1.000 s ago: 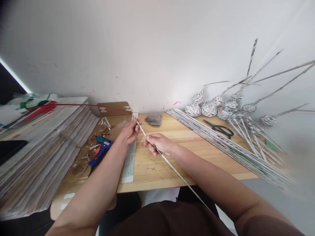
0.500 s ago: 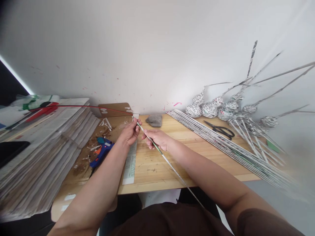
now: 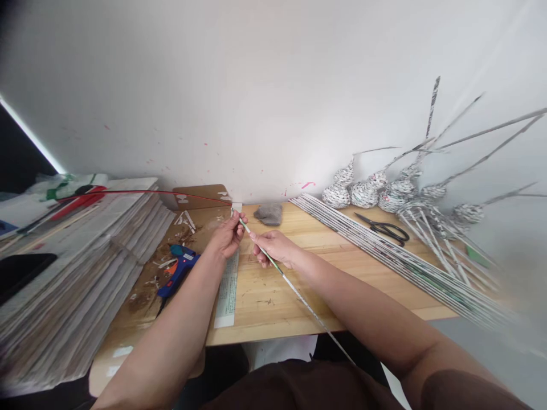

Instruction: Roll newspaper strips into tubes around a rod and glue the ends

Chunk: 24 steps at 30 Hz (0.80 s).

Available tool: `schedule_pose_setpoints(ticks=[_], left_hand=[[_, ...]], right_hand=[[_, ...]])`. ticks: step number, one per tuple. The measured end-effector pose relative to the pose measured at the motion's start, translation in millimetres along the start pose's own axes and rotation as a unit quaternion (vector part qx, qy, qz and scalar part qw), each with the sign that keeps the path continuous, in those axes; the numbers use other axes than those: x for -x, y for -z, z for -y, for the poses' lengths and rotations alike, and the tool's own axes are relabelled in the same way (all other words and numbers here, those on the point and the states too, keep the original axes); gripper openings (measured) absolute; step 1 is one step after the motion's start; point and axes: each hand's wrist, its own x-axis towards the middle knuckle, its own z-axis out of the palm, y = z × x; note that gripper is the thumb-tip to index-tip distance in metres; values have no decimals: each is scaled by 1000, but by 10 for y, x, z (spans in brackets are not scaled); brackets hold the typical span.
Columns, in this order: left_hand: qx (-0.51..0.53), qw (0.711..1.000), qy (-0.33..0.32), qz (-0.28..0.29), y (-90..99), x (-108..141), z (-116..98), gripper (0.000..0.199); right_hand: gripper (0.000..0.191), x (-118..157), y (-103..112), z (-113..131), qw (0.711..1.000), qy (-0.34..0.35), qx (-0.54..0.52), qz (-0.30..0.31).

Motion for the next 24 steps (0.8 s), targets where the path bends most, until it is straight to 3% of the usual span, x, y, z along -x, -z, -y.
schedule_pose_setpoints(ticks=[15, 20, 24], left_hand=[[-17, 1000, -6, -9, 41, -59, 30, 17], [-9, 999, -12, -30, 73, -82, 36, 15], [-13, 1000, -2, -27, 94, -108, 58, 16]], right_hand=[[43, -178, 82, -69, 996, 12, -91, 16], [35, -219, 232, -89, 977, -59, -167, 119], [23, -213, 296, -171, 952, -64, -235, 188]])
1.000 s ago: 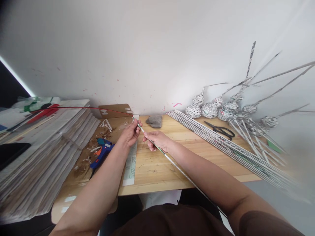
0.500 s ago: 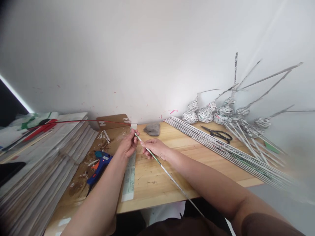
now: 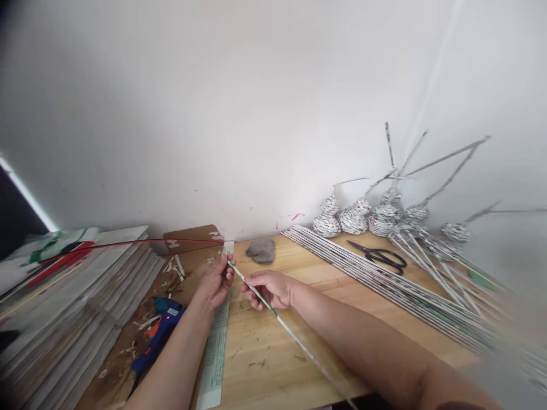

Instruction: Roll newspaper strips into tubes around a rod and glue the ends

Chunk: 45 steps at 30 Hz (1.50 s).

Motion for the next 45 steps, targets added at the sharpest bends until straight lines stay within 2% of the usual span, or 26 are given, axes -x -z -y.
schedule_pose_setpoints(ticks=[3, 5, 8, 10, 12, 14, 16, 18, 20, 23, 25, 28, 30, 32, 34, 36, 38, 41, 43, 45], left_hand=[[-2, 1000, -4, 1, -1, -9, 14, 16], [-1, 1000, -10, 1, -10, 0, 27, 15], [-7, 1000, -2, 15, -41, 27, 62, 15], [-15, 999, 12, 48, -67, 42, 87, 14], [-18, 997, 23, 73, -85, 50, 104, 15], [-12, 996, 29, 82, -90, 51, 114, 15], [-7, 996, 29, 85, -86, 52, 121, 15], [-12, 996, 24, 85, -84, 57, 133, 16], [-29, 996, 18, 85, -92, 69, 150, 17], [-58, 994, 14, 89, -117, 93, 166, 19], [-61, 994, 16, 89, -131, 108, 162, 19], [-46, 994, 28, 95, -135, 117, 142, 18], [-34, 993, 34, 103, -128, 115, 132, 16], [-32, 994, 27, 102, -120, 110, 131, 15], [-42, 995, 16, 90, -116, 107, 138, 14], [-50, 995, 17, 82, -117, 109, 145, 14], [-44, 995, 26, 89, -119, 116, 146, 14], [-25, 993, 33, 110, -121, 130, 135, 13], [-19, 994, 25, 106, -118, 136, 124, 13], [-20, 995, 11, 95, -115, 141, 114, 12]], right_hand=[[20, 27, 28, -34, 999, 22, 4, 33], [26, 45, 18, -31, 999, 31, 18, 29], [33, 58, -33, -3, 995, 46, 77, -39], [38, 57, -73, 13, 980, 75, 148, -106], [40, 55, -104, 19, 966, 102, 190, -144], [40, 56, -123, 18, 973, 101, 158, -137], [40, 60, -135, 17, 986, 81, 100, -104], [41, 68, -150, 15, 987, 77, 101, -99], [43, 78, -165, 12, 968, 100, 183, -141], [46, 90, -176, 5, 923, 132, 300, -204], [46, 89, -171, 4, 935, 121, 272, -193], [39, 77, -155, 13, 983, 67, 116, -127], [36, 72, -149, 18, 992, 44, 63, -104], [39, 73, -152, 17, 984, 57, 114, -126], [42, 80, -159, 8, 955, 96, 224, -170], [43, 86, -165, -1, 930, 123, 286, -195], [42, 88, -162, -2, 946, 111, 250, -175], [41, 85, -142, 7, 985, 63, 129, -95], [41, 83, -128, 11, 988, 57, 118, -81], [43, 86, -129, 10, 975, 78, 173, -116]])
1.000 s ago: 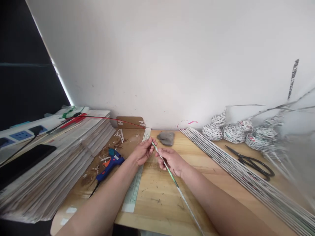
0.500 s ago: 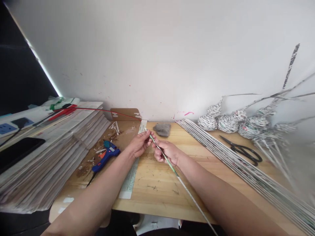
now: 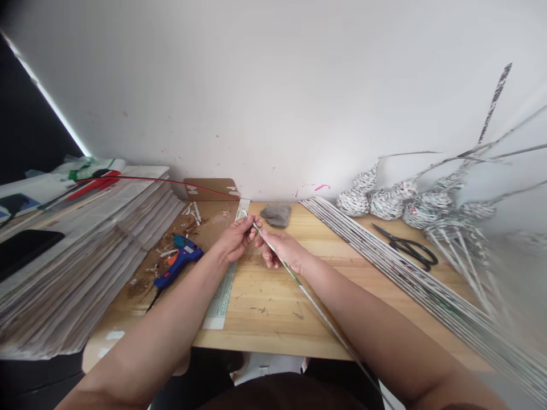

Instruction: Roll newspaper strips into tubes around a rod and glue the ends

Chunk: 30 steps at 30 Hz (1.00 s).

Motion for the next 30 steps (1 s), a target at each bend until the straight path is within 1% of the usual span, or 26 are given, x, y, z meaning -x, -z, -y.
schedule_pose_setpoints(ticks=[1, 2, 3, 6, 7, 8, 11, 12, 13, 16, 17, 18, 21, 22, 23, 24, 26, 28, 29, 30], left_hand=[[-2, 1000, -3, -2, 1, 2, -5, 12], [-2, 1000, -3, 1, 1, 5, -9, 13], [0, 1000, 2, 7, 0, 6, -13, 13], [14, 999, 17, 24, -1, 4, -25, 15], [16, 1000, 15, 22, 0, 0, -29, 15], [15, 1000, 9, 15, 3, -5, -33, 15], [-1, 1000, -14, -7, 16, -18, -45, 15], [-4, 1000, -13, -6, 20, -19, -49, 15], [-4, 1000, -9, -3, 22, -17, -52, 15], [10, 1000, 8, 9, 16, -3, -57, 16], [11, 1000, 8, 10, 11, 2, -55, 16], [9, 1000, 5, 9, 6, 6, -52, 17], [-19, 1000, 0, -2, -8, 11, -36, 17], [-28, 1000, 2, -4, -11, 10, -30, 17], [-31, 999, 7, -4, -13, 9, -26, 18], [-30, 999, 11, -2, -14, 8, -23, 18], [-18, 1000, 18, 2, -13, 6, -24, 18], [-9, 1000, 17, 1, -8, 4, -30, 17], [-9, 1000, 12, -2, -6, 4, -35, 17], [-13, 1000, 5, -5, -3, 5, -39, 17]], right_hand=[[44, 6, -6, 2, 1000, 9, 23, -17], [43, 13, -15, 6, 999, 12, 26, -22], [42, 22, -26, 12, 1000, 8, 7, -12], [38, 40, -59, 30, 994, -23, -90, 51], [39, 41, -67, 30, 994, -25, -91, 56], [41, 39, -72, 27, 997, -21, -66, 45], [46, 27, -76, -2, 998, 22, 55, -18], [45, 25, -76, -13, 997, 31, 70, -24], [44, 25, -76, -21, 998, 32, 60, -15], [42, 34, -81, -24, 998, 1, -27, 53], [43, 38, -85, -20, 998, -2, -36, 60], [43, 40, -89, -16, 998, 5, -25, 49], [45, 37, -103, -17, 995, 50, 75, -30], [45, 33, -106, -20, 992, 60, 98, -46], [44, 30, -108, -24, 992, 62, 101, -49], [43, 28, -109, -25, 994, 56, 81, -37], [41, 30, -107, -18, 999, 33, 3, 7], [41, 38, -102, -2, 998, 9, -48, 43], [42, 44, -100, 6, 998, 5, -37, 44], [44, 50, -98, 11, 1000, 12, -3, 28]])
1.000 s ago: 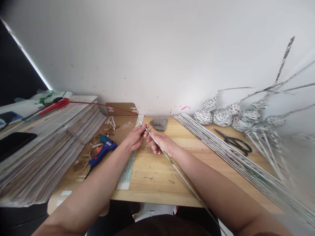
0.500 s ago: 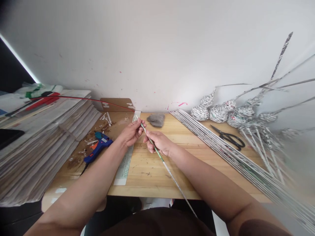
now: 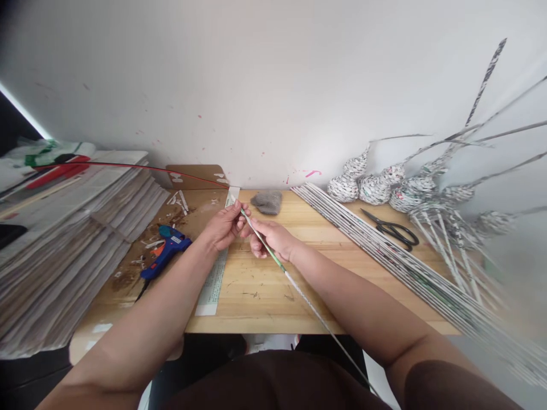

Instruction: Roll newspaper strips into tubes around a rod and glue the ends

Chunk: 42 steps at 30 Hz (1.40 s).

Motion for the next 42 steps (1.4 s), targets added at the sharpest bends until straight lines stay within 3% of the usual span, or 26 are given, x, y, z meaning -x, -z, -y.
schedule_pose_setpoints(ticks=[4, 9, 15, 18, 20, 25, 28, 32, 36, 42], left_hand=[[-28, 999, -13, -9, 0, 6, -14, 17], [-2, 1000, 2, 6, 7, -4, -21, 18], [11, 1000, -15, -14, 28, -19, -37, 17], [26, 1000, -6, -4, 16, -6, -49, 18], [32, 999, -9, -4, 11, -1, -61, 18], [27, 999, -25, -22, 31, -16, -86, 17], [36, 999, -15, -16, 49, -29, -90, 17], [46, 998, -22, -26, 65, -36, -105, 18], [49, 998, -22, -42, 85, -40, -132, 19], [46, 997, -35, -48, 84, -36, -158, 18]], right_hand=[[45, 11, 1, -13, 987, 29, 138, -74], [47, 7, 4, -9, 999, -36, -27, 27], [49, -7, -3, -13, 994, 14, 83, -68], [50, -14, 16, -8, 999, -27, -19, -13], [52, -11, 34, 10, 999, -42, -33, -1], [58, 8, 4, 26, 986, 10, 144, -78], [57, 6, -32, 1, 994, -1, 84, -69], [62, -2, 11, -9, 997, -80, -15, -8], [50, -3, 74, -5, 995, -67, -46, 56], [46, -21, 65, -35, 997, -54, -48, 24]])
